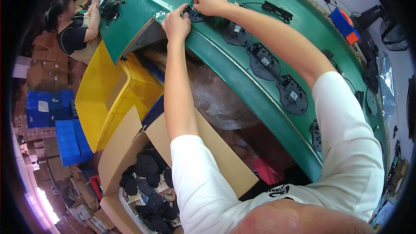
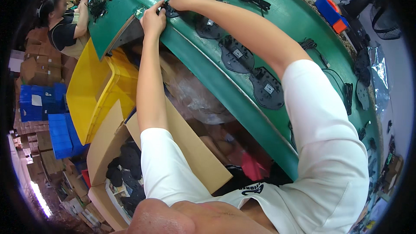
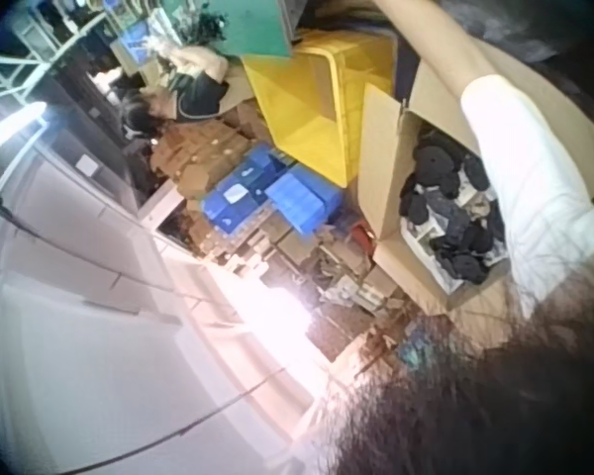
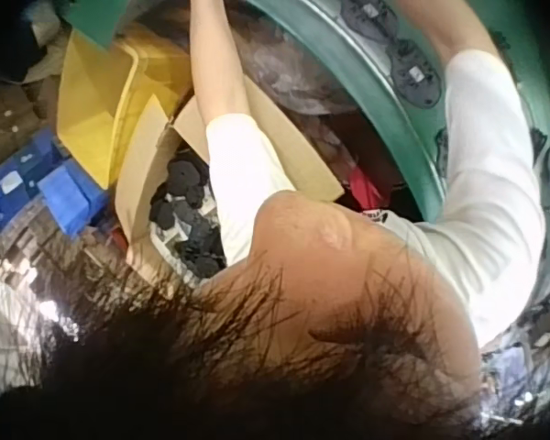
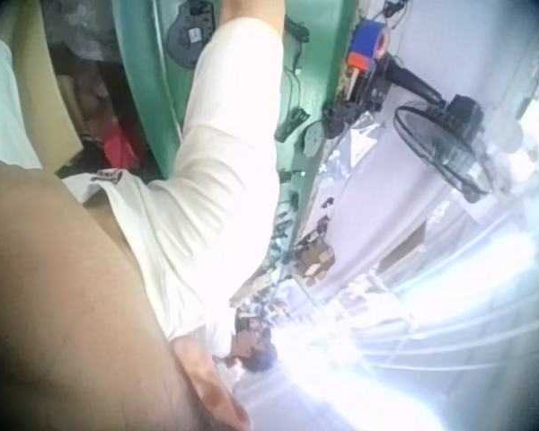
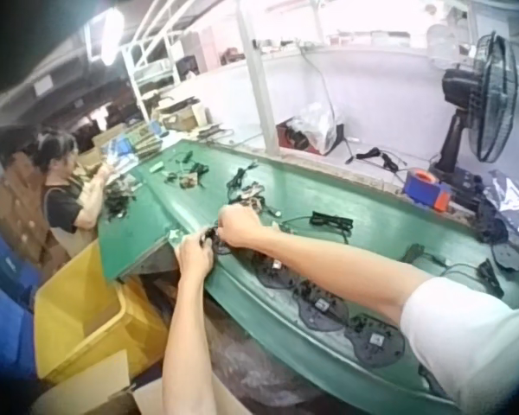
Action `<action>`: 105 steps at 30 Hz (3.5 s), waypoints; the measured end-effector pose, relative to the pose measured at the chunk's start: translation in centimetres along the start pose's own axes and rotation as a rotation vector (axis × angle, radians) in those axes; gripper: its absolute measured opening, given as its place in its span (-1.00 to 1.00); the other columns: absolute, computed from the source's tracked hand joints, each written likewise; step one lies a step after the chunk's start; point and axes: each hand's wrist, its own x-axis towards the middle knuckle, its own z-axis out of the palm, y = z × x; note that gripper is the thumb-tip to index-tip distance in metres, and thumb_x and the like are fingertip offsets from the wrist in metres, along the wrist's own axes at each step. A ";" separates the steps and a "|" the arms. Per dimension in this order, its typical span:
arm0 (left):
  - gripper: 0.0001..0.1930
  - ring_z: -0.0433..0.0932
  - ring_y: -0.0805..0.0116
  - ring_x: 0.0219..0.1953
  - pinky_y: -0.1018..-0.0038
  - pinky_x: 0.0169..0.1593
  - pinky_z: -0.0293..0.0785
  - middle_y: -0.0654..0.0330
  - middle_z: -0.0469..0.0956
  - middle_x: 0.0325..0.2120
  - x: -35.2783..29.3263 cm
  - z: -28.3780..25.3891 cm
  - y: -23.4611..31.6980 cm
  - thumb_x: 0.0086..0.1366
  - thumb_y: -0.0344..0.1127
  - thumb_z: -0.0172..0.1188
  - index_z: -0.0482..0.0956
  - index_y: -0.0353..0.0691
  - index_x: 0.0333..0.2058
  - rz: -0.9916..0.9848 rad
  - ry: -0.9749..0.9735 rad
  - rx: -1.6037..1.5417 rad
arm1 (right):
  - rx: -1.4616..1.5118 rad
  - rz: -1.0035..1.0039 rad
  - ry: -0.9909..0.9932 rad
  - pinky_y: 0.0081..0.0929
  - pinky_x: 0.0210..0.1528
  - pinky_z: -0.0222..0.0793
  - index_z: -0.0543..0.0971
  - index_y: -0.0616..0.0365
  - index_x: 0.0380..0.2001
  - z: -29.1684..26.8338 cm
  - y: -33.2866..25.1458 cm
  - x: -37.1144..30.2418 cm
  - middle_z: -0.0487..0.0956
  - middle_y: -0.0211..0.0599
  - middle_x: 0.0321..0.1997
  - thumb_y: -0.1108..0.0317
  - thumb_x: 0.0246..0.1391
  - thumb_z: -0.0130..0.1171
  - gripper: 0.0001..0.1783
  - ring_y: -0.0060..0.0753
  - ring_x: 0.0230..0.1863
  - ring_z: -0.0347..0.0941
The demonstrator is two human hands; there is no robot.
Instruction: The person assembles computer mice by hand, placing circuit boards and cables into computer mouse housings on a factory production line.
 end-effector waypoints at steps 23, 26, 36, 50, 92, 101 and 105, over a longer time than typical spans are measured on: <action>-0.67 0.50 0.12 0.01 0.13 0.14 0.28 0.21 0.61 -0.13 -1.8 -0.4 1.0 0.22 -0.11 0.22 0.64 0.05 -0.04 0.210 0.281 0.019 | 0.056 -0.144 -0.056 -0.31 -0.32 0.45 0.61 0.16 -0.43 -10.2 3.9 -7.5 0.63 -0.19 -0.48 0.19 -0.03 0.20 -0.75 -0.20 -0.41 0.57; -0.64 0.57 0.15 -0.11 0.19 0.07 0.29 0.21 0.65 -0.25 -2.1 -1.5 2.4 0.09 0.12 0.31 0.76 -0.02 -0.36 0.105 0.190 0.120 | 0.111 -0.170 -0.149 -0.18 -0.34 0.44 0.60 0.15 -0.47 -13.6 3.9 -11.7 0.62 -0.15 -0.43 0.15 0.00 0.21 -0.73 -0.09 -0.40 0.56; -0.71 0.63 0.21 -0.20 0.23 0.03 0.30 0.22 0.70 -0.35 -0.7 -1.2 3.4 0.09 -0.01 0.32 0.76 0.01 -0.26 -0.116 -0.052 0.083 | 0.150 -0.025 -0.140 -0.36 -0.29 0.34 0.51 0.26 -0.42 -26.5 8.3 -27.1 0.48 -0.26 -0.48 0.34 0.07 0.19 -0.82 -0.28 -0.41 0.43; -0.78 0.59 0.15 -0.16 0.31 -0.01 0.47 0.08 0.63 -0.25 -5.3 -2.8 7.5 0.16 -0.34 0.29 0.67 -0.26 -0.22 0.216 0.108 -0.197 | 0.062 0.254 0.027 -0.54 -0.27 0.32 0.50 0.32 -0.37 -35.6 10.6 -38.7 0.46 -0.32 -0.46 0.41 0.13 0.18 -0.84 -0.50 -0.39 0.38; -0.77 0.56 -0.03 -0.26 0.14 -0.15 0.45 -0.01 0.61 -0.38 -9.3 1.9 10.0 0.14 -0.19 0.19 0.64 -0.25 -0.41 0.494 -0.025 -0.001 | -0.323 0.902 0.638 -0.68 -0.30 0.25 0.55 0.32 -0.37 -45.2 -11.6 -74.3 0.45 -0.51 -0.51 0.31 0.20 0.19 -0.77 -0.70 -0.41 0.30; -0.76 0.57 0.01 -0.27 0.14 -0.19 0.44 0.07 0.62 -0.35 -9.0 1.5 10.2 0.14 -0.18 0.27 0.64 -0.24 -0.33 0.656 0.071 0.119 | -0.256 1.154 0.893 -0.64 -0.39 0.25 0.59 0.29 -0.42 -40.6 -15.5 -79.5 0.46 -0.51 -0.56 0.33 0.15 0.22 -0.79 -0.72 -0.47 0.32; -0.71 0.54 0.03 -0.21 0.16 -0.08 0.32 0.12 0.63 -0.29 -9.2 2.2 10.3 0.17 -0.07 0.23 0.65 -0.15 -0.28 0.615 0.080 0.188 | -0.147 1.235 0.945 -0.64 -0.45 0.23 0.59 0.29 -0.44 -36.0 -15.3 -82.3 0.47 -0.50 -0.58 0.32 0.14 0.24 -0.78 -0.74 -0.51 0.30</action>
